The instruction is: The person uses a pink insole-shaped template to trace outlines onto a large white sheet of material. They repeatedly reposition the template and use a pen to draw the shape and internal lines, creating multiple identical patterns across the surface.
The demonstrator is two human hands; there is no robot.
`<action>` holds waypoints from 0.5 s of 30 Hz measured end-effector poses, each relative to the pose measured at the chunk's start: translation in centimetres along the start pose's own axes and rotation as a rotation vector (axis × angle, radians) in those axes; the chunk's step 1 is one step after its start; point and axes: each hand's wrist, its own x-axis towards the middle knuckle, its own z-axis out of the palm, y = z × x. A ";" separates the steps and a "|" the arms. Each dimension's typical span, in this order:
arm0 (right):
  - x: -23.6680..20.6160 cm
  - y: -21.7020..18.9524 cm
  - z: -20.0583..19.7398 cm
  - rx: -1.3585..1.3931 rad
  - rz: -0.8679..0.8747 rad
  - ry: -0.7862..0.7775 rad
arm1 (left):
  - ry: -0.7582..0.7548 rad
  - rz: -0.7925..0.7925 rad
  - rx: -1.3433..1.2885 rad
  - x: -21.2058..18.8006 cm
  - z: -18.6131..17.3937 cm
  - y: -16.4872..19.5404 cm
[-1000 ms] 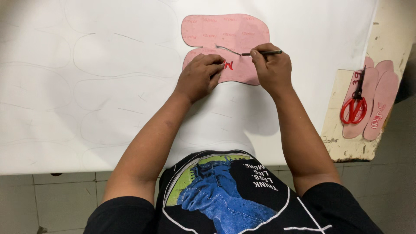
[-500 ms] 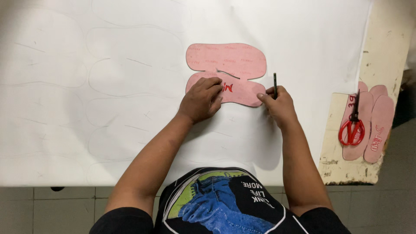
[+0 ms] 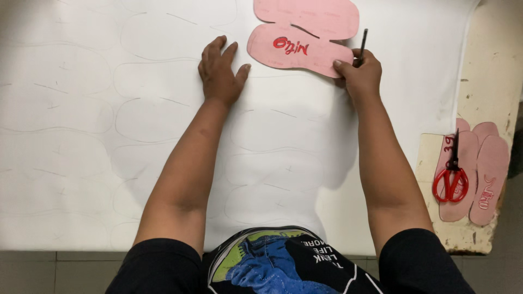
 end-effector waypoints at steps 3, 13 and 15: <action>0.5 0.8 0.6 -0.103 -0.040 -0.035 | -0.022 -0.067 -0.044 0.0 0.2 -0.1; 2.5 2.9 0.3 -0.364 -0.110 -0.063 | 0.016 -0.065 -0.113 0.3 0.2 0.5; 2.6 2.9 0.3 -0.280 -0.066 -0.072 | 0.014 -0.069 -0.128 0.2 0.2 0.7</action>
